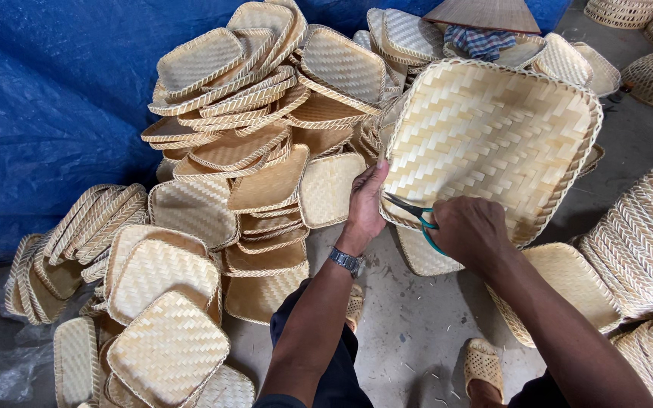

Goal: The person trims the edges of woven bamboo trays using scissors, handling several trays from a large pile and moving them aside after finishing.

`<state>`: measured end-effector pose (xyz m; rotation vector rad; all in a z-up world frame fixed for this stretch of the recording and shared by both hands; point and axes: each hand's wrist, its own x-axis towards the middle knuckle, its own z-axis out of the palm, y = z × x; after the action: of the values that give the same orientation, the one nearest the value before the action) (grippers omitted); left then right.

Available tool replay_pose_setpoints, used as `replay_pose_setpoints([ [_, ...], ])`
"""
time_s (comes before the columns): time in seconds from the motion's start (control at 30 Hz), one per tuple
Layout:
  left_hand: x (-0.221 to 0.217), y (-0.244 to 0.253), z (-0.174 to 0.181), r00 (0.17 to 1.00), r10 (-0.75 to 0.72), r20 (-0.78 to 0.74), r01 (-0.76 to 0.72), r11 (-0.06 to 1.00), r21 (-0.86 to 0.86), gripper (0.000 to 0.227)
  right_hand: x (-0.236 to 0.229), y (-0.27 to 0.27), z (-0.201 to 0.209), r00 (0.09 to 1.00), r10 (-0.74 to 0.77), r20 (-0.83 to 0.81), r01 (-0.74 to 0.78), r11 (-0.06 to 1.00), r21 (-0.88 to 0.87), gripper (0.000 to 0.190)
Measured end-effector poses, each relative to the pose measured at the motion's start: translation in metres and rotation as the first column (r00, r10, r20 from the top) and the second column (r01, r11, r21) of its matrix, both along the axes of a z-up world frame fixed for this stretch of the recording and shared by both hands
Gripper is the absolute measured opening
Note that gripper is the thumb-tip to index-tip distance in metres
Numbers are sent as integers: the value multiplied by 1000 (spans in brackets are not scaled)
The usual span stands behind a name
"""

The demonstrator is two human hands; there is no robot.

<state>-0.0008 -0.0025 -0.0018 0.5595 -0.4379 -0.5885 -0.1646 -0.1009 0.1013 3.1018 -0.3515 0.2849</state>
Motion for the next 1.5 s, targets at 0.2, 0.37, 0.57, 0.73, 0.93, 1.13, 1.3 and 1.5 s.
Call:
replay_pose_setpoints([
  [0.2,1,2,0,1000,2,-9,-3,1000,-13,45,-3,-1,4,1000,-24,-4,24,998,55,25],
  [0.37,2,0,-3,1000,3,-1,-3,1000,-22,45,1,0,2,999,-9,40,6,998,60,25],
  [0.57,0,0,-1,1000,-4,-23,3,999,-32,45,4,2,-5,994,59,90,-63,997,41,24],
  [0.73,1,3,2,1000,4,-13,-4,1000,-30,45,9,0,-11,994,65,88,-70,996,58,21],
  [0.93,1,2,-2,1000,-7,-9,6,999,-36,46,6,-4,-21,975,148,164,-165,982,95,23],
  [1.13,5,4,-3,998,59,9,-59,998,11,48,-10,-5,-18,987,36,157,-46,997,61,31],
  [1.3,17,25,13,999,35,21,-37,989,145,59,-54,-43,10,928,-286,240,268,958,104,49],
  [1.5,24,39,21,999,-11,42,7,996,91,56,-88,-128,20,700,-459,546,208,863,460,42],
])
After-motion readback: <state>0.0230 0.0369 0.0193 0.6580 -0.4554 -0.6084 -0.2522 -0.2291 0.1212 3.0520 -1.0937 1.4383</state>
